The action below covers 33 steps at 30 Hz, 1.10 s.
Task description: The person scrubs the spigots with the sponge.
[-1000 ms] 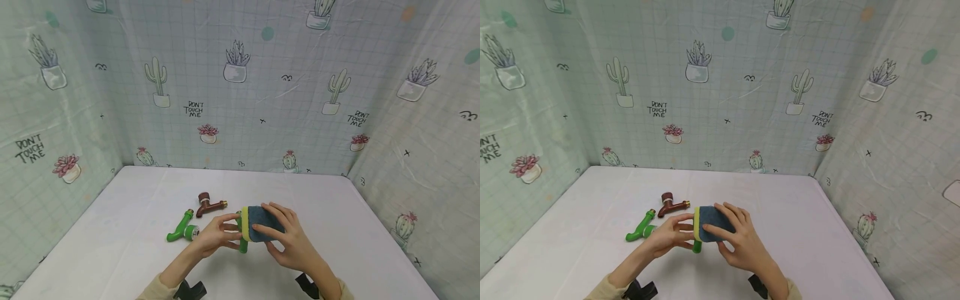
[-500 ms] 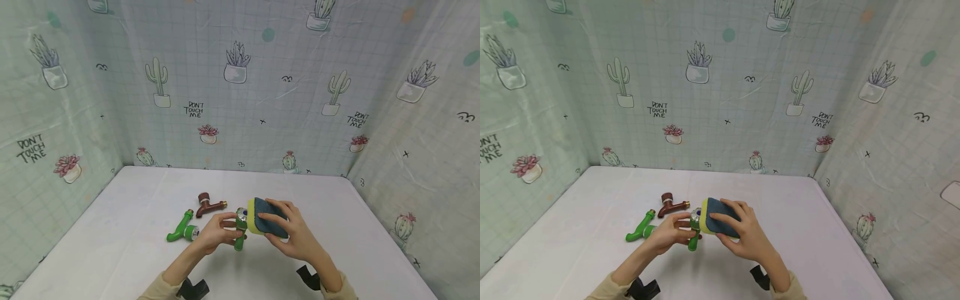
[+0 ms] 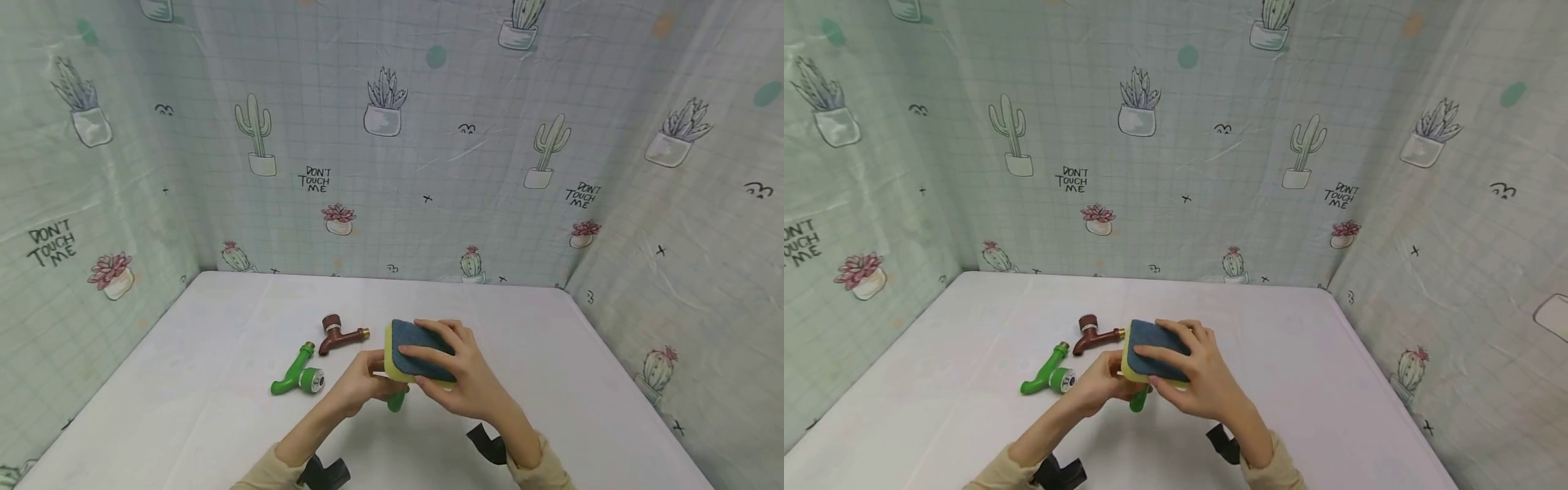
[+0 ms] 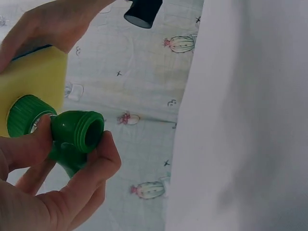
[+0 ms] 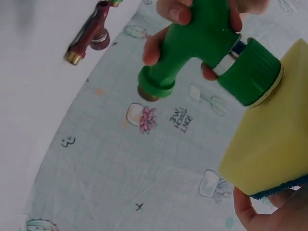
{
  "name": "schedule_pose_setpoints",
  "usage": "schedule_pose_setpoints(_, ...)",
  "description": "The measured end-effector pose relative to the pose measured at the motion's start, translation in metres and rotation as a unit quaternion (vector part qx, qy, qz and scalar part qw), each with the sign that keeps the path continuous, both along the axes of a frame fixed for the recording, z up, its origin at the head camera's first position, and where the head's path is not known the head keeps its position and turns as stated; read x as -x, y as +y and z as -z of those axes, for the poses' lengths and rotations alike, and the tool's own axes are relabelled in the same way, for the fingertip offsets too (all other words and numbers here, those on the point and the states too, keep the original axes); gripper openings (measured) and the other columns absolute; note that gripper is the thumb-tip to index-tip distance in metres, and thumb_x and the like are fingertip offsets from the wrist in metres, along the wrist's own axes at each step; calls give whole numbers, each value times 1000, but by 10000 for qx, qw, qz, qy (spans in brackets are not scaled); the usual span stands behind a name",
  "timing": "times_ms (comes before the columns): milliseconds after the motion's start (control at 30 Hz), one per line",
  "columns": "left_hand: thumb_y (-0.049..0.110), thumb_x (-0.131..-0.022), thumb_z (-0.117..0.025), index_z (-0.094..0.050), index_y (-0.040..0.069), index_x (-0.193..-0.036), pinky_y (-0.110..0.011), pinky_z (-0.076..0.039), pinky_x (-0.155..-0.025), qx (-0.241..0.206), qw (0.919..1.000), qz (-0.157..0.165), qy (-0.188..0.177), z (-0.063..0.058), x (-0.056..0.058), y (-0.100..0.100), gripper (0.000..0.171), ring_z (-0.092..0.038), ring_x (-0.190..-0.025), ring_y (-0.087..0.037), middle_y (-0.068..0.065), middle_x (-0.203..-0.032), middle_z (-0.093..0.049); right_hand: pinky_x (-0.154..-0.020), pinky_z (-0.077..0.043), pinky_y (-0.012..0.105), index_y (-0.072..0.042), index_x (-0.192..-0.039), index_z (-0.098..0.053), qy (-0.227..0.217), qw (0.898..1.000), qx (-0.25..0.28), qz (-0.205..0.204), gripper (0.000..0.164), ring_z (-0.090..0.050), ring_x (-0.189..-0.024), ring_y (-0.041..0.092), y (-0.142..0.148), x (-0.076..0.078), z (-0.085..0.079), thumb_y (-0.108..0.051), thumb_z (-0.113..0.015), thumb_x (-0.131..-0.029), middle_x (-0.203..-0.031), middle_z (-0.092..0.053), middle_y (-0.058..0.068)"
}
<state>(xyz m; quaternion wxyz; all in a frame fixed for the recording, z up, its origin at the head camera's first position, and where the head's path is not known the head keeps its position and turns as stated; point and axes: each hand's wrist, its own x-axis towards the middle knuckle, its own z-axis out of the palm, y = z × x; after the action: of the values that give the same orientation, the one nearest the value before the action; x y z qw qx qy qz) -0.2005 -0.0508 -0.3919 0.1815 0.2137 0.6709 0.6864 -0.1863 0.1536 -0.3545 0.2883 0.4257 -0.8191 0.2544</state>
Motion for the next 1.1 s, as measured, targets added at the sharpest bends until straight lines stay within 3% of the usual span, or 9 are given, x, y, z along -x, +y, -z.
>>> schedule_pose_setpoints(200, -3, -80, -57, -43, -8, -125, -40, -54, -72, 10, 9996, 20, -297, -3, 3, -6, 47, -66, -85, -25, -27, -113, -55, -83, -42, 44, -29, -118, -56, -356, 9990, 232, 147, 47, -38, -111, 17, 18, 4, 7, -20, -70, -75, -130, -45, 8)
schedule_pose_setpoints(467, 0, -81, -59, -45, -8, -124, -40, -54, -71, 44, 9996, -34, -287, -4, 3, -6, 47, -66, -84, -23, -29, -116, -52, -84, -42, 44, -28, -119, -56, -317, 9991, 290, -8, 45, -38, -112, 19, 12, 5, 4, -21, -69, -76, -132, -44, 9)
schedule_pose_setpoints(733, 0, -82, -59, -40, -9, -127, -42, -53, -74, -80, 9975, -24, -704, -4, 4, -18, 50, -65, -89, -27, -25, -115, -55, -81, -43, 45, -27, -116, -57, -367, 9985, 372, 178, 46, -38, -110, 18, 21, 9, 9, -19, -71, -73, -128, -47, 10)
schedule_pose_setpoints(967, 2, -81, -61, -42, -9, -125, -41, -54, -73, 131, 9986, -239, -454, -4, 3, -16, 50, -66, -88, -26, -31, -122, -48, -83, -44, 42, -26, -118, -56, -510, 9971, 555, -135, 46, -36, -113, 19, 12, 7, 5, -17, -69, -74, -132, -43, 8)
schedule_pose_setpoints(1100, 2, -82, -60, -42, -9, -125, -40, -54, -73, 130, 9986, -297, -407, -5, 2, -15, 48, -65, -89, -25, -31, -123, -47, -83, -44, 43, -28, -118, -56, -714, 9963, 476, -18, 47, -36, -113, 17, 13, 7, 8, -17, -70, -74, -132, -44, 6)
